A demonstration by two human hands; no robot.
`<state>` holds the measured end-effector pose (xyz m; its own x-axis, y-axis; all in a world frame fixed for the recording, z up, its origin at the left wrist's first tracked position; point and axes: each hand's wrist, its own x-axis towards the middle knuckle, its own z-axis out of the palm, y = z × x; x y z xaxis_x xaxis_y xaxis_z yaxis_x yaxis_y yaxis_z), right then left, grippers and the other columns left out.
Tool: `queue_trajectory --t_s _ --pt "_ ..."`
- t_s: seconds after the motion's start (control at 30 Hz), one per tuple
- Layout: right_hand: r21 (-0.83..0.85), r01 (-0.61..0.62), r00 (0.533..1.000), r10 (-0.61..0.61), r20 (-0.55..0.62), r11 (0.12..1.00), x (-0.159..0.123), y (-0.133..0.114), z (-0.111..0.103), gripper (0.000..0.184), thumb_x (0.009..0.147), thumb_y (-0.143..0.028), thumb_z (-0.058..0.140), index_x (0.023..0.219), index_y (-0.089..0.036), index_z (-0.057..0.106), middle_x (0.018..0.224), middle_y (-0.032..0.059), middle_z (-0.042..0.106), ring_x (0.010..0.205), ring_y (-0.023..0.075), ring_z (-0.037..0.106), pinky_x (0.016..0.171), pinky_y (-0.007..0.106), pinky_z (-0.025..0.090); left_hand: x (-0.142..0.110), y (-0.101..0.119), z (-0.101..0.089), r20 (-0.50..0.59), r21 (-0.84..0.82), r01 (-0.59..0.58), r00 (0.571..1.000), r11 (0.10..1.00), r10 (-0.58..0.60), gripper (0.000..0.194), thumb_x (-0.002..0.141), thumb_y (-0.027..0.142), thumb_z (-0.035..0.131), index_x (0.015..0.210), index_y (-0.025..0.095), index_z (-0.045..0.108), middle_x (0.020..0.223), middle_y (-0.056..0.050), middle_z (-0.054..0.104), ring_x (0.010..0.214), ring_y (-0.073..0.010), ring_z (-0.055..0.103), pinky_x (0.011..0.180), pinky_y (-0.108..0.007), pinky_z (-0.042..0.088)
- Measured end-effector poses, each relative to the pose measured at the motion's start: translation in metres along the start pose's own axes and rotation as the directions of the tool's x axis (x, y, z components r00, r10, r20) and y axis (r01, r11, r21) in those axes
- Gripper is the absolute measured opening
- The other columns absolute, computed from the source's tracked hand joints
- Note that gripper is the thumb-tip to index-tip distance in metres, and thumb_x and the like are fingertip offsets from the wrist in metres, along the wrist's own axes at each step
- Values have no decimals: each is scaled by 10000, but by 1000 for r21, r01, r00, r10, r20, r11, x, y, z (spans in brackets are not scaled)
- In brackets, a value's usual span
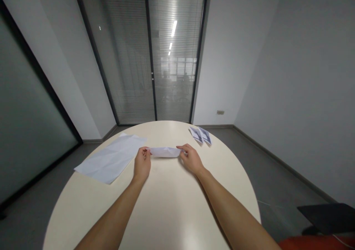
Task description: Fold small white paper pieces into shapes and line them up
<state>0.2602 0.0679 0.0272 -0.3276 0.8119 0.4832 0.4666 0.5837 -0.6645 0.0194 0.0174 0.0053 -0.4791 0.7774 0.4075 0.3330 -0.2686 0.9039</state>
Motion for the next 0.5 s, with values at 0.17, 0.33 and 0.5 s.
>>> queue_trajectory --t_s 0.17,0.33,0.5 --pt "-64 -30 999 32 26 998 0 1 -1 342 865 -125 532 1127 -194 740 1053 77 687 947 212 635 872 339 489 -1 -2 2 40 -9 -3 999 1000 3 296 927 487 527 996 202 571 887 -46 671 847 -194 682 762 -325 552" --pt "-167 54 998 -46 52 984 -4 -14 -4 400 838 -189 612 1233 -158 671 1180 121 682 1118 267 596 1018 411 440 -6 8 1 89 39 -60 994 997 56 240 946 424 515 1011 204 585 934 -58 689 903 -204 679 809 -327 545" --pt "-265 164 984 -141 104 950 -7 -27 -2 686 774 -369 751 1395 -165 544 1355 150 613 1292 311 507 1185 541 226 -8 19 2 127 47 -94 988 994 88 225 943 403 506 1010 205 591 930 -56 694 888 -208 677 800 -328 551"
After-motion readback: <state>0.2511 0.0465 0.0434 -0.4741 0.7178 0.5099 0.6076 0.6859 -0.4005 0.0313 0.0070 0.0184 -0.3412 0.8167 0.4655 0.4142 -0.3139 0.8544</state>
